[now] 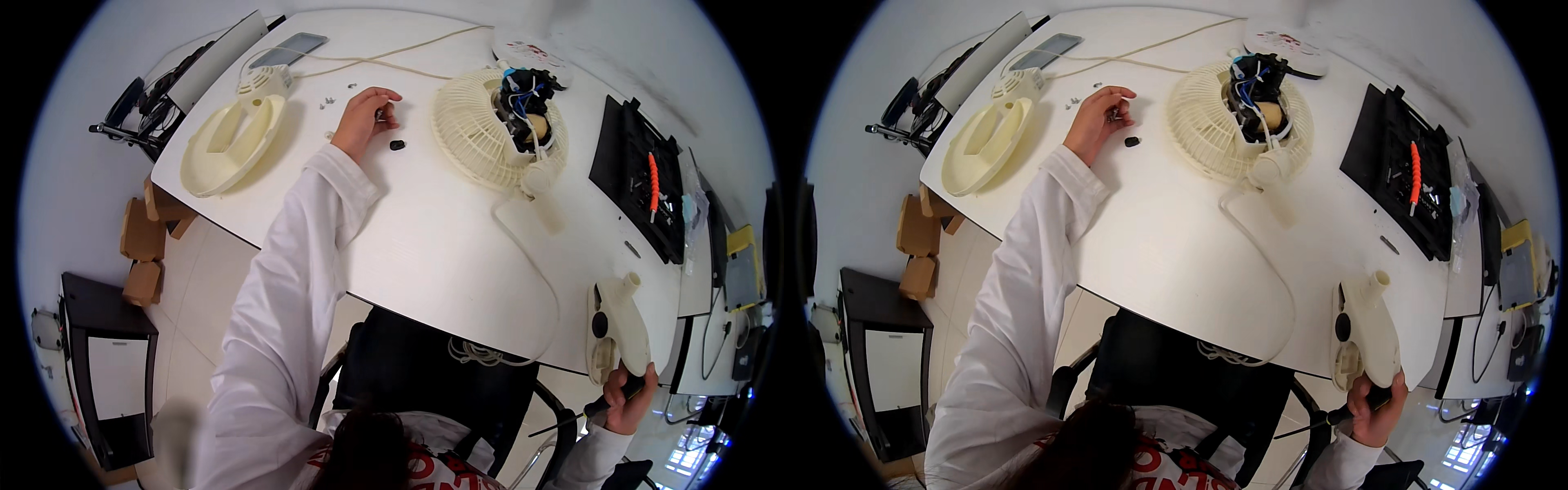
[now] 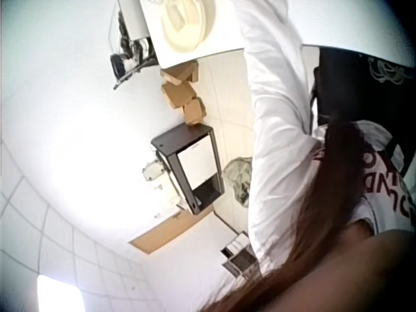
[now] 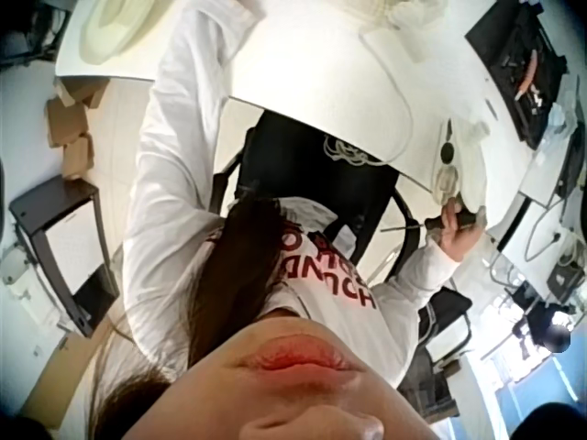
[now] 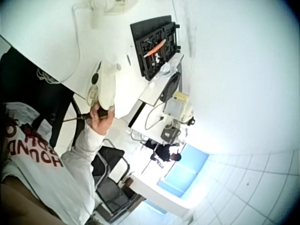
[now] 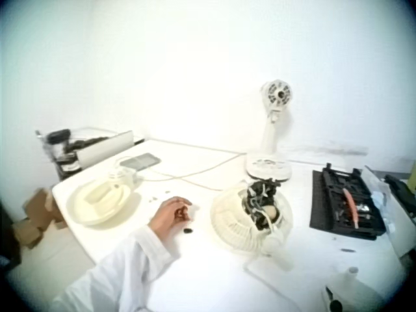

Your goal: The person assembles a small white fan by attaching the base to the motor housing and securing it with screws. They use a screwdriver to tighten the screws and connect the power cord to the motor.

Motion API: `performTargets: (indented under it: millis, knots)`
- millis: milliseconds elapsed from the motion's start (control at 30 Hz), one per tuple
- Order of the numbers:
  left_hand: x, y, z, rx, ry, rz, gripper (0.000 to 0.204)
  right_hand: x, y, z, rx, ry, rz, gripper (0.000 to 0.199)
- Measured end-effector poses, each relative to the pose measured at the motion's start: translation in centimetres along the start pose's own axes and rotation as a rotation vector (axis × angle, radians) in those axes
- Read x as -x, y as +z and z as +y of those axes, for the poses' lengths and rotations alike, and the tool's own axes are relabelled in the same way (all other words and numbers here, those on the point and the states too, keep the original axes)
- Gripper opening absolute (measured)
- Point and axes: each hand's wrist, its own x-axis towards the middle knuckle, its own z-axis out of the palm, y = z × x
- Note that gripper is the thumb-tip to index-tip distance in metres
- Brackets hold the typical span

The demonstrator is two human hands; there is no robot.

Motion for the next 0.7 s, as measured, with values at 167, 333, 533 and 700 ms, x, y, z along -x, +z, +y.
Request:
performTargets:
  millis: [167, 333, 533, 700]
  knots:
    - [0.1, 0.6, 0.0, 0.102, 0.021, -0.015, 0.023, -0.2, 0.1, 0.3, -0.025, -0.039, 0.046, 0.040]
    - [0.0, 0.4, 0.2, 0.109, -0.018, -0.038, 0.028, -0.5, 0.1, 0.0, 0.007, -0.041, -0.116, 0.037]
    - [0.8, 1.0, 1.0, 0.117, -0.036, -0.040, 0.027, -0.5, 0.4, -0.2, 0.030, -0.023, -0.125, 0.037]
    - [0.6, 0.8, 0.7, -0.019, 0.090, -0.074, 0.027, -0.5, 0.3, -0.3, 0.033, -0.006, -0.124, 0.039]
